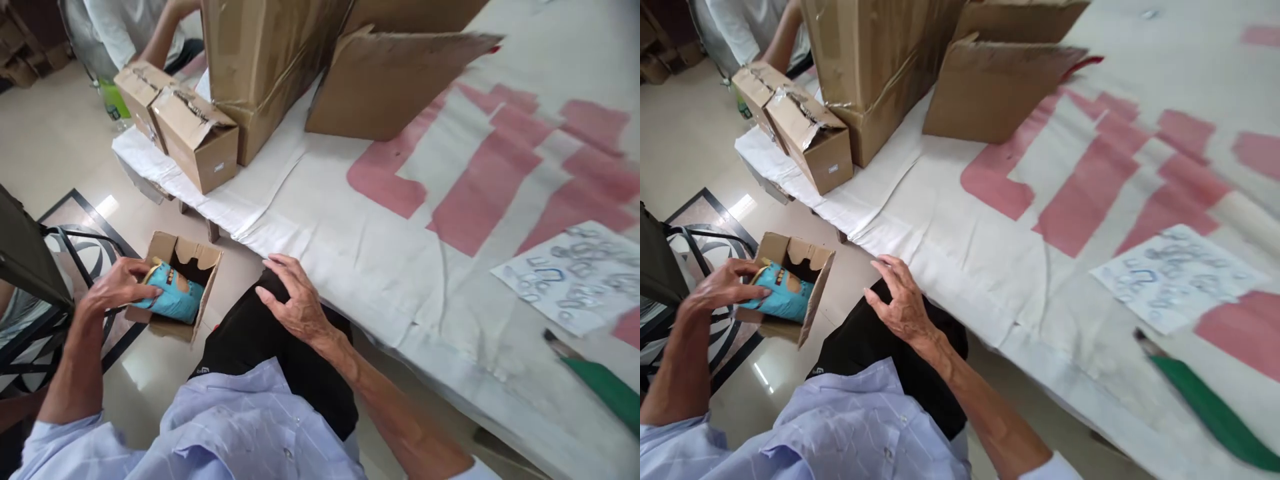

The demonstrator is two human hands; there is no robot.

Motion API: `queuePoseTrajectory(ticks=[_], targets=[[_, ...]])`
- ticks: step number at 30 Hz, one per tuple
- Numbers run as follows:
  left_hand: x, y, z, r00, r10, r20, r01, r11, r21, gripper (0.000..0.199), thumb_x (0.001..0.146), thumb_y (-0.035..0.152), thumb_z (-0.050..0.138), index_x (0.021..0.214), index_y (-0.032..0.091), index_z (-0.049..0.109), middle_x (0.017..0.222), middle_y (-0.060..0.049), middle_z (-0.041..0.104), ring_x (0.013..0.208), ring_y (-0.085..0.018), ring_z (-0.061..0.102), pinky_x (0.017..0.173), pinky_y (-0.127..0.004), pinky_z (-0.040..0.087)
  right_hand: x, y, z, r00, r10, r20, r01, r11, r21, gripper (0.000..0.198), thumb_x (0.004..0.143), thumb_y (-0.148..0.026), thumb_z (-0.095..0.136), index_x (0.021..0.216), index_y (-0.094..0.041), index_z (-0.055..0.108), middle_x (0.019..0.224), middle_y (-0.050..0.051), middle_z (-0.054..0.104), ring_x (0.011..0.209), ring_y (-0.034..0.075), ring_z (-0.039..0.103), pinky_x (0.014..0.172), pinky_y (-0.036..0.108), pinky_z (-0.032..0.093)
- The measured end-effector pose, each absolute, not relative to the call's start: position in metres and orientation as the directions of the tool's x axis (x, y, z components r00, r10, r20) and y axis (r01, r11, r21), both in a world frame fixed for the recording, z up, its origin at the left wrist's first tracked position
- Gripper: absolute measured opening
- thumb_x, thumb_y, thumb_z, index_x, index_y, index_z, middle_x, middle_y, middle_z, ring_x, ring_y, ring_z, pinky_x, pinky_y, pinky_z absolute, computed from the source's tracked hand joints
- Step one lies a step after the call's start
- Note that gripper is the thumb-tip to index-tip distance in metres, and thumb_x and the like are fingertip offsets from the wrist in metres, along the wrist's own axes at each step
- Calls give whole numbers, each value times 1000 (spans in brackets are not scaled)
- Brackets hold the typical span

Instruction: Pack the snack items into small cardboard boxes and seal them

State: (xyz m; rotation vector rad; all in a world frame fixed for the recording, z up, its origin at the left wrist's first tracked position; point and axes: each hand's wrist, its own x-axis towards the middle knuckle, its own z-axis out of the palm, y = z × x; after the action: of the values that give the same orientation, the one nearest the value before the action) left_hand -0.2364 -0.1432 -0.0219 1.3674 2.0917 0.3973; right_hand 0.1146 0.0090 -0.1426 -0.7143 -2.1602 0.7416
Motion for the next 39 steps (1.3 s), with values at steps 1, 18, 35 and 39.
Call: queuePoseTrajectory(ticks=[1,18,35,39], targets=[[-233,-141,7,-175,934,-310,735,334,590,28,70,50,85,65,25,76,68,0,71,61,-18,63,55,-28,50,117,6,-134,-589,679,438,219,656,-723,49,102,-39,66,149,-25,61,145,17,64,137,35,63,115,63,56],[-56,89,100,490,871,38,721,-429,544,37,81,49,81,107,22,83,115,-6,74,114,-31,73,110,-45,58,238,36,-105,-75,946,316,161,324,-932,83,86,-56,85,155,-27,49,147,16,60,113,27,68,95,47,64],[-120,50,57,222,972,71,625,-198,755,28,64,32,72,88,22,82,140,-9,76,132,-42,70,95,-46,68,221,10,-51,-164,741,651,308,665,-680,38,103,-41,69,137,-25,66,127,14,65,119,31,68,102,50,63],[-128,46,50,289,952,103,550,-253,796,18,66,27,73,82,21,80,145,-9,75,137,-44,67,104,-52,65,218,27,-27,-161,695,701,378,699,-607,24,104,-37,67,124,-26,72,123,13,69,117,31,69,104,55,62]])
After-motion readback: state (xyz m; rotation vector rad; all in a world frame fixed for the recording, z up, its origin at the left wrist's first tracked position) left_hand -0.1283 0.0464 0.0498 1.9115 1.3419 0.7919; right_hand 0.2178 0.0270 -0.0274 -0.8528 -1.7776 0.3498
